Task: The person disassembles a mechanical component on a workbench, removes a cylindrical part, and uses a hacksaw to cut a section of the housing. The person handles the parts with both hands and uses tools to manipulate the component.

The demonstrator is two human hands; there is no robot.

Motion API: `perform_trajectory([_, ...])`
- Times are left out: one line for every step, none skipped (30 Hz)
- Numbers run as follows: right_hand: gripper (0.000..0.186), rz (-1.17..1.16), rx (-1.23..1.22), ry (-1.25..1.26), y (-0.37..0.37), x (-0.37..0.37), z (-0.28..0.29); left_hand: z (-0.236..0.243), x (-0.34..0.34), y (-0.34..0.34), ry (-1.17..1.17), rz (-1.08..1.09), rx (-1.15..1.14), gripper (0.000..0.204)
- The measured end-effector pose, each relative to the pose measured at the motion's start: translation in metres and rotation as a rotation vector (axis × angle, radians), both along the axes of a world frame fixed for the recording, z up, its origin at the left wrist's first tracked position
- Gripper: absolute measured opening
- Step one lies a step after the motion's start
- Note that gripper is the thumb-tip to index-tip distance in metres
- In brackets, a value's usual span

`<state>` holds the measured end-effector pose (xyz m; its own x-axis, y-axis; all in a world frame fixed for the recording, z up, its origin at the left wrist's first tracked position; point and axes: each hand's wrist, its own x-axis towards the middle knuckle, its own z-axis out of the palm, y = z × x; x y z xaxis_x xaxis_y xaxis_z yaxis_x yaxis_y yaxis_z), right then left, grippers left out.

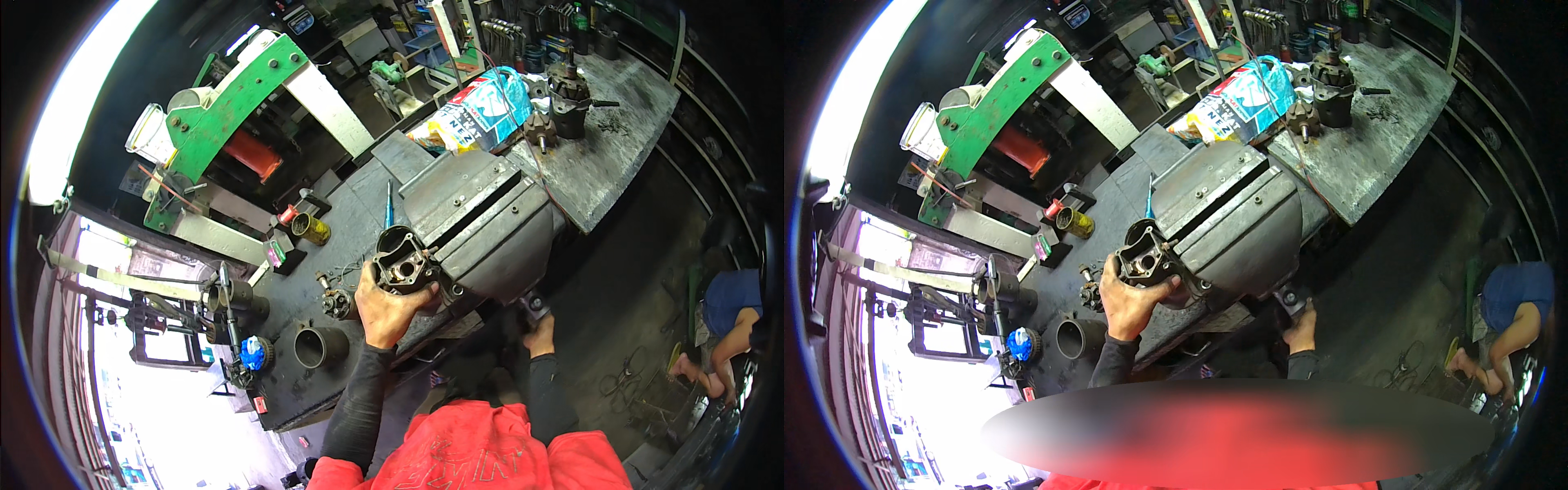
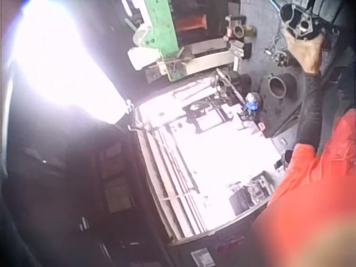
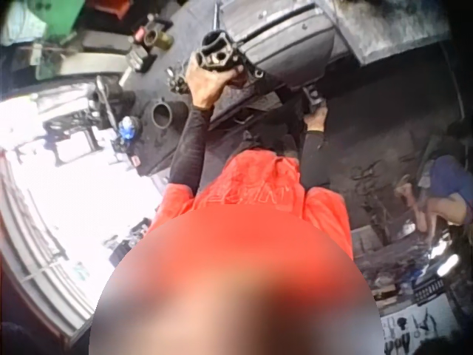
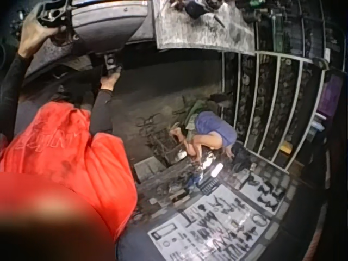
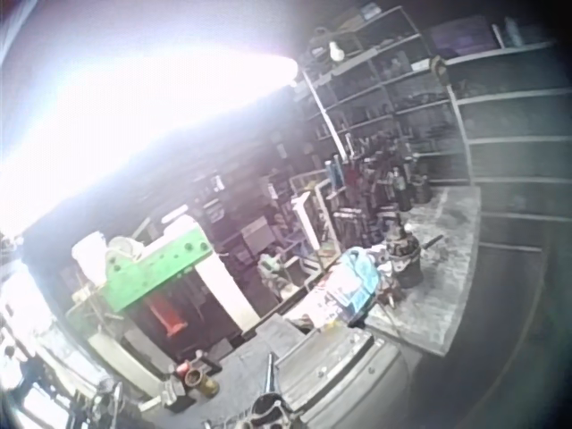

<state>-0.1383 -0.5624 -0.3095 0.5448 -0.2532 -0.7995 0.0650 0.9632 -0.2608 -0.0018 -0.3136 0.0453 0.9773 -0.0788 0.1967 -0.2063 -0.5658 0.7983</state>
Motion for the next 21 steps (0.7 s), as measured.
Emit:
perform_trajectory([0.042, -0.059, 0.013, -0.031, -0.011, 0.005, 0.0, 0.0, 0.001, 0.0, -0.001, -0.013, -0.019, 0.072])
perform_trajectory([0.038, -0.131, -0.019, -0.033, -0.024, 0.012, 0.002, 0.0, 0.003, 0.0, -0.015, -0.044, -0.054, 0.072])
perform_trajectory([0.033, -0.201, -0.049, -0.033, -0.037, 0.018, 0.008, 0.0, 0.004, 0.0, -0.004, -0.026, -0.023, 0.072])
perform_trajectory([0.03, -0.277, -0.012, 0.028, -0.051, 0.023, 0.018, 0.0, 0.006, 0.0, -0.001, -0.025, -0.004, 0.072])
perform_trajectory([0.024, -0.345, -0.116, -0.106, -0.066, 0.029, 0.031, -0.001, 0.007, 0.001, -0.002, -0.033, 0.01, 0.072])
perform_trajectory([0.019, -0.444, -0.119, -0.108, -0.08, 0.034, 0.048, -0.001, 0.009, 0.001, 0.001, -0.035, 0.028, 0.072])
perform_trajectory([0.016, -0.433, -0.174, -0.209, -0.091, 0.038, 0.066, -0.003, 0.01, 0.002, -0.003, -0.041, 0.038, 0.072])
perform_trajectory([0.014, -0.482, -0.218, -0.18, -0.101, 0.041, 0.086, -0.004, 0.011, 0.003, 0.009, -0.035, 0.051, 0.072])
perform_trajectory([0.017, -0.433, -0.314, -0.26, -0.108, 0.044, 0.105, -0.005, 0.012, 0.005, 0.014, -0.029, 0.043, 0.072])
perform_trajectory([0.024, -0.457, -0.486, -0.28, -0.113, 0.045, 0.124, -0.006, 0.013, 0.005, 0.003, -0.038, 0.022, 0.072])
perform_trajectory([0.035, -0.42, -0.617, -0.222, -0.118, 0.046, 0.14, -0.007, 0.014, 0.006, 0.005, -0.041, 0.002, 0.073])
perform_trajectory([0.047, -0.417, -0.836, -0.232, -0.121, 0.048, 0.152, -0.008, 0.014, 0.007, 0.019, -0.049, -0.028, 0.073])
perform_trajectory([0.062, -0.401, -0.931, -0.268, -0.125, 0.048, 0.162, -0.009, 0.015, 0.007, 0.002, -0.043, -0.002, 0.074])
perform_trajectory([0.059, -0.372, -0.944, -0.201, -0.128, 0.048, 0.165, -0.009, 0.015, 0.007, -0.005, -0.04, 0.015, 0.074])
perform_trajectory([0.056, -0.336, -1.01, -0.228, -0.13, 0.049, 0.164, -0.009, 0.015, 0.007, -0.002, -0.033, 0.019, 0.075])
perform_trajectory([0.054, -0.297, -1.106, -0.319, -0.132, 0.047, 0.158, -0.008, 0.015, 0.007, 0.002, -0.033, 0.019, 0.075])
perform_trajectory([0.04, -0.277, -1.086, -0.275, -0.131, 0.047, 0.147, -0.007, 0.015, 0.006, 0.016, -0.029, 0.003, 0.076])
perform_trajectory([0.03, -0.218, -1.062, -0.169, -0.127, 0.042, 0.133, -0.006, 0.014, 0.006, 0.032, -0.035, -0.019, 0.077])
perform_trajectory([0.027, -0.197, -0.976, -0.113, -0.118, 0.039, 0.115, -0.005, 0.013, 0.005, 0.026, -0.019, 0.017, 0.077])
perform_trajectory([0.03, -0.113, -0.843, 0.023, -0.107, 0.031, 0.099, -0.003, 0.013, 0.005, 0.034, -0.019, 0.01, 0.077])
perform_trajectory([0.032, -0.086, -0.715, 0.052, -0.086, 0.024, 0.082, -0.002, 0.013, 0.005, 0.042, -0.022, 0.002, 0.077])
